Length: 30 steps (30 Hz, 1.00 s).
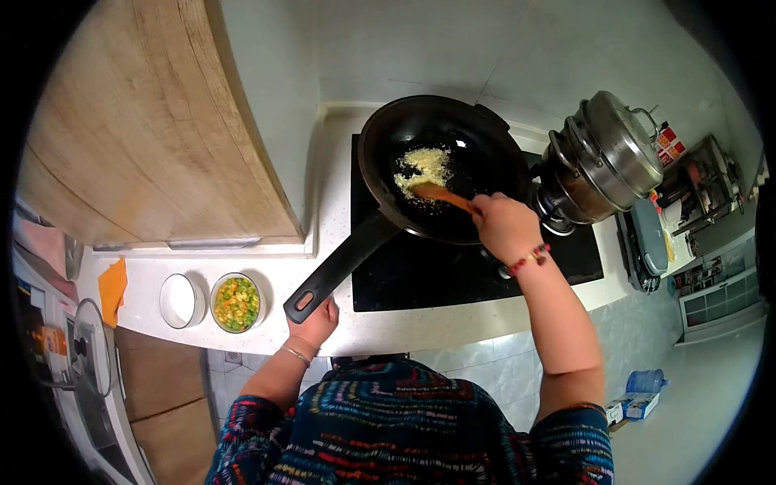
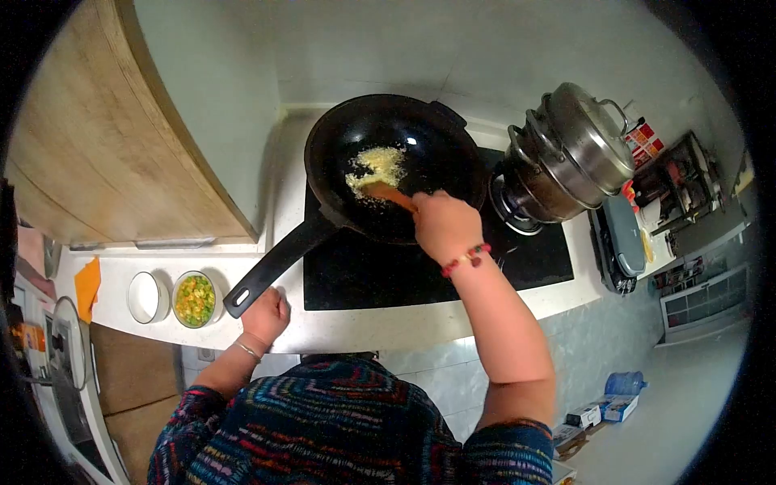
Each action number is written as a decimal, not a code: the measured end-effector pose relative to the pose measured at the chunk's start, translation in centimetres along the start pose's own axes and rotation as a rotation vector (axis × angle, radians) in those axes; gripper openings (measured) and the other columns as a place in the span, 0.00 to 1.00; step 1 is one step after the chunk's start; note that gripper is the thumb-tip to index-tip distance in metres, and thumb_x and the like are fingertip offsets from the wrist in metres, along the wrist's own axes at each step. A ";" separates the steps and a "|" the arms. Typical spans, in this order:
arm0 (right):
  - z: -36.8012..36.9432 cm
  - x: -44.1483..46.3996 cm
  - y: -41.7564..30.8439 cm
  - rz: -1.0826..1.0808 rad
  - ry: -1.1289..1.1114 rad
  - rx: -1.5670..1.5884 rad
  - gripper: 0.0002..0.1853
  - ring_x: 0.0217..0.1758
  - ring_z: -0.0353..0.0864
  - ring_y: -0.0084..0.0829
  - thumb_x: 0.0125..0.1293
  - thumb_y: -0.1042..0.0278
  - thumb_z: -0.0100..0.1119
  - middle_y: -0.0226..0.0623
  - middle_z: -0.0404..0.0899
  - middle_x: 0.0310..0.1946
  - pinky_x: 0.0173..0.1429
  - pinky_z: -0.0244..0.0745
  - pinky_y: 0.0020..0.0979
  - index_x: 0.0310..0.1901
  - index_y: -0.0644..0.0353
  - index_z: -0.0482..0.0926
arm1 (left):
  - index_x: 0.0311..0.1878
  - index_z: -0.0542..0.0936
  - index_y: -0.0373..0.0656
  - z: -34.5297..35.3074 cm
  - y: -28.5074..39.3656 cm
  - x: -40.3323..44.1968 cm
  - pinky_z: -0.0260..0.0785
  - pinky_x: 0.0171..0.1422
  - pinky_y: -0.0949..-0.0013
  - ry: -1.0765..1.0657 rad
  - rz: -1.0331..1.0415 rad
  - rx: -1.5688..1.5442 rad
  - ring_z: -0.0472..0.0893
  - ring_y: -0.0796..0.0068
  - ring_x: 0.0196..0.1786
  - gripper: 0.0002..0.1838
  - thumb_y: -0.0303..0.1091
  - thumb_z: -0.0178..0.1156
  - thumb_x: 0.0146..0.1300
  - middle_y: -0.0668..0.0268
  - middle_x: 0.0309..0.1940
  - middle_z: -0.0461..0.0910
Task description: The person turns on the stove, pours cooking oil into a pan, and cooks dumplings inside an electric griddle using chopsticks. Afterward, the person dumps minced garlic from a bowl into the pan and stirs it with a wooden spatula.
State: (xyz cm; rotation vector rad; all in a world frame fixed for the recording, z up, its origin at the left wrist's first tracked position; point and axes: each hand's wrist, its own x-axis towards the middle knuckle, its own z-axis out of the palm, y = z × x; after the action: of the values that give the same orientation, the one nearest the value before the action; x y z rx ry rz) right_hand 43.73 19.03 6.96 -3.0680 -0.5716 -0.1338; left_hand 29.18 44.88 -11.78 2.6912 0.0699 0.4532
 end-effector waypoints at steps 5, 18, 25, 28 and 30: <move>2.1 3.5 0.0 0.103 0.109 0.023 0.09 0.36 0.78 0.44 0.58 0.66 0.46 0.43 0.76 0.33 0.39 0.74 0.39 0.36 0.52 0.77 | 0.21 0.72 0.41 0.0 -0.2 0.0 0.64 0.35 0.56 0.009 0.026 -0.022 0.73 0.53 0.29 0.07 0.33 0.53 0.48 0.55 0.22 0.72; 3.6 6.2 0.6 0.365 0.066 0.076 0.11 0.42 0.76 0.46 0.58 0.64 0.46 0.46 0.77 0.38 0.44 0.72 0.42 0.41 0.53 0.75 | 0.20 0.73 0.40 0.3 -0.6 -0.2 0.66 0.33 0.56 -0.021 0.012 -0.023 0.74 0.54 0.28 0.09 0.34 0.52 0.50 0.56 0.21 0.73; 2.4 5.7 -0.5 0.230 -0.036 0.106 0.11 0.40 0.77 0.46 0.58 0.63 0.47 0.43 0.78 0.35 0.44 0.72 0.42 0.40 0.52 0.75 | 0.19 0.72 0.40 0.5 -0.6 -0.2 0.66 0.32 0.56 0.041 0.043 -0.010 0.74 0.54 0.26 0.09 0.33 0.52 0.49 0.56 0.19 0.72; 1.4 6.2 -0.4 0.248 0.002 0.108 0.11 0.40 0.77 0.46 0.57 0.65 0.46 0.45 0.78 0.35 0.44 0.72 0.42 0.40 0.55 0.76 | 0.19 0.72 0.41 0.2 -0.3 -0.2 0.65 0.31 0.57 0.034 0.049 -0.002 0.74 0.54 0.26 0.08 0.33 0.53 0.49 0.56 0.20 0.72; 2.0 7.2 -0.2 0.334 0.017 0.140 0.11 0.42 0.77 0.45 0.57 0.68 0.44 0.46 0.78 0.37 0.46 0.72 0.42 0.39 0.56 0.76 | 0.19 0.72 0.41 0.0 -0.4 -0.1 0.65 0.31 0.57 0.026 0.052 0.009 0.74 0.55 0.26 0.07 0.33 0.53 0.48 0.57 0.20 0.72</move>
State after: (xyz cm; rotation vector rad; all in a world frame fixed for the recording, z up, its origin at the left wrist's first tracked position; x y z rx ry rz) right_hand 50.51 21.83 5.61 -2.9673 -0.0584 -0.1082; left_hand 29.12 45.20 -11.94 2.7017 0.0093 0.5046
